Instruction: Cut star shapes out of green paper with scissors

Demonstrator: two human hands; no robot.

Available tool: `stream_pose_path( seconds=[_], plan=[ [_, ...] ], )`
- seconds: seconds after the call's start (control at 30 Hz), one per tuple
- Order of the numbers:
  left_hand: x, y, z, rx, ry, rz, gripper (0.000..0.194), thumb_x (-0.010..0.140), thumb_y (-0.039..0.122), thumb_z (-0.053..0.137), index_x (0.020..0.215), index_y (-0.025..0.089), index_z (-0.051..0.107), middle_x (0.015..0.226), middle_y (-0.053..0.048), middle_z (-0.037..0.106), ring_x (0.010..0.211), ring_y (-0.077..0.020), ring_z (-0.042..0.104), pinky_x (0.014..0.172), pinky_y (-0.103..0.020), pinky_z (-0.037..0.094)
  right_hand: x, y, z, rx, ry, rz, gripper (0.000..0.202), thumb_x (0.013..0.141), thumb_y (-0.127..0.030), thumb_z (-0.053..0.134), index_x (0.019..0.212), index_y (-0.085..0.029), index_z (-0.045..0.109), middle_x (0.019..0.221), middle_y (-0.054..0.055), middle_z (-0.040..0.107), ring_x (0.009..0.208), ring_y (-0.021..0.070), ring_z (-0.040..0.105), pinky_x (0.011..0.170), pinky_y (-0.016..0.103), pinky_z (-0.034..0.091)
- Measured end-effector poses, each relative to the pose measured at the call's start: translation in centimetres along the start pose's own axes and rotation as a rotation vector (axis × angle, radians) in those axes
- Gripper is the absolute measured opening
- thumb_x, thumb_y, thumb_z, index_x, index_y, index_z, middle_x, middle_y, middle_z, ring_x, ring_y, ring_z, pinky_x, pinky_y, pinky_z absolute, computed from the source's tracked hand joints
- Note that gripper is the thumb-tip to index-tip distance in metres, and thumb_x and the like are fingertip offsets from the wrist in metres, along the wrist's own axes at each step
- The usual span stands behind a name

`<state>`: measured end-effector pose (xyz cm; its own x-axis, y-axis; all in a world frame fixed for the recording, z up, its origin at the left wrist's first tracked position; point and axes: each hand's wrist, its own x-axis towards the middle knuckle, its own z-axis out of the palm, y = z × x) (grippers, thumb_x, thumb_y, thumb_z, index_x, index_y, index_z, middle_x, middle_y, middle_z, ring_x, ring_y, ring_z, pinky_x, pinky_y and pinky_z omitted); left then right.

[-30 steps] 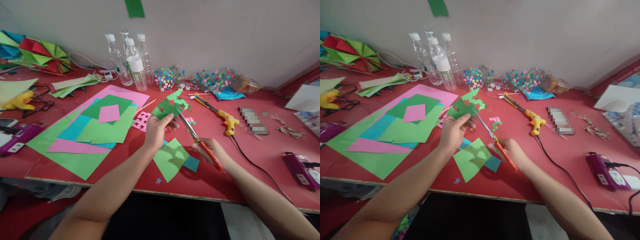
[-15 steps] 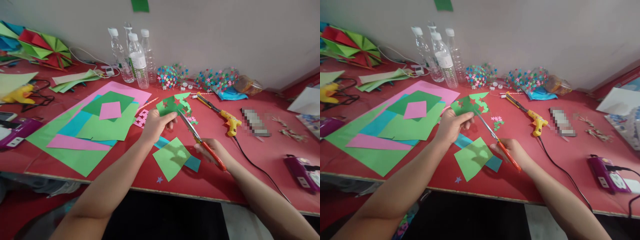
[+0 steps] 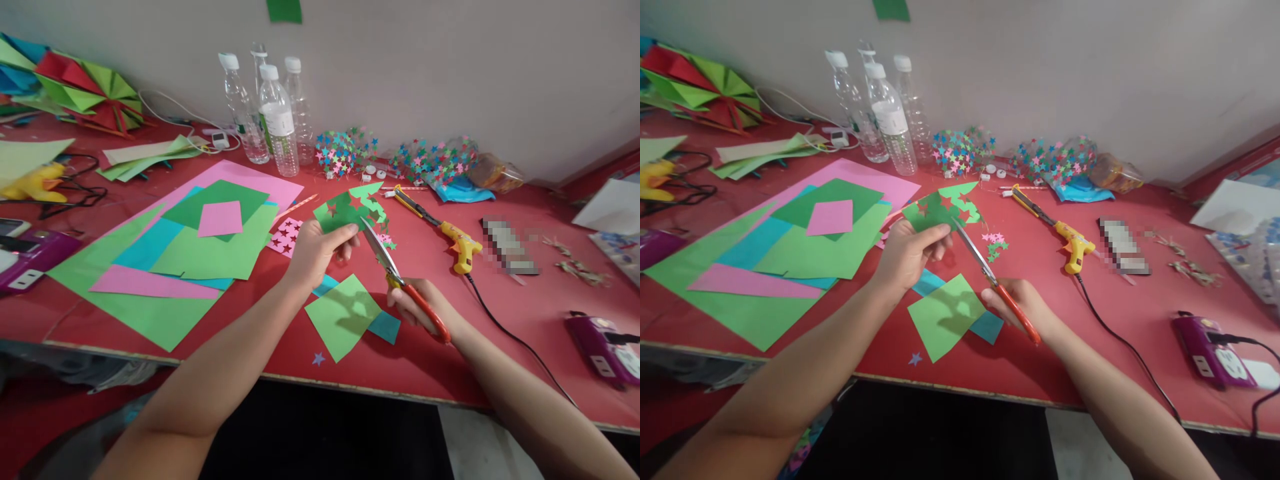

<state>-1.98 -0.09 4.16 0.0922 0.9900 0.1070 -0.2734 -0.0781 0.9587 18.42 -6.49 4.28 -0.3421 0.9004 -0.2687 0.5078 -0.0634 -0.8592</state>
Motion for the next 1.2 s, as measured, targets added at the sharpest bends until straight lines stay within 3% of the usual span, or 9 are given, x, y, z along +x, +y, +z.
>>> stream_pose_path(
  seconds=[0.3, 1.2],
  plan=[
    [0.43, 0.29, -0.42, 0.021, -0.025, -0.011, 0.021, 0.074, 0.026, 0.068, 0.055, 0.017, 0.064, 0.052, -0.001, 0.062, 0.038, -0.0063, 0.047, 0.040, -0.022, 0.039, 0.08, 0.22, -0.26, -0.007, 0.010, 0.074, 0.038, 0.081, -0.053, 0.055, 0.065, -0.019, 0.051, 0.042, -0.006, 0.042, 0.038, 0.0085, 0.037, 0.042, 0.023, 0.030],
    [0.63, 0.19, -0.73, 0.052, -0.052, -0.040, 0.021, 0.076, 0.025, 0.067, 0.057, 0.015, 0.064, 0.051, -0.001, 0.062, 0.037, -0.0057, 0.050, 0.039, -0.020, 0.037, 0.24, 0.21, -0.12, -0.016, 0.047, 0.108, 0.042, 0.077, -0.057, 0.059, 0.062, -0.019, 0.051, 0.039, -0.006, 0.042, 0.036, 0.0085, 0.038, 0.042, 0.022, 0.031]
  ],
)
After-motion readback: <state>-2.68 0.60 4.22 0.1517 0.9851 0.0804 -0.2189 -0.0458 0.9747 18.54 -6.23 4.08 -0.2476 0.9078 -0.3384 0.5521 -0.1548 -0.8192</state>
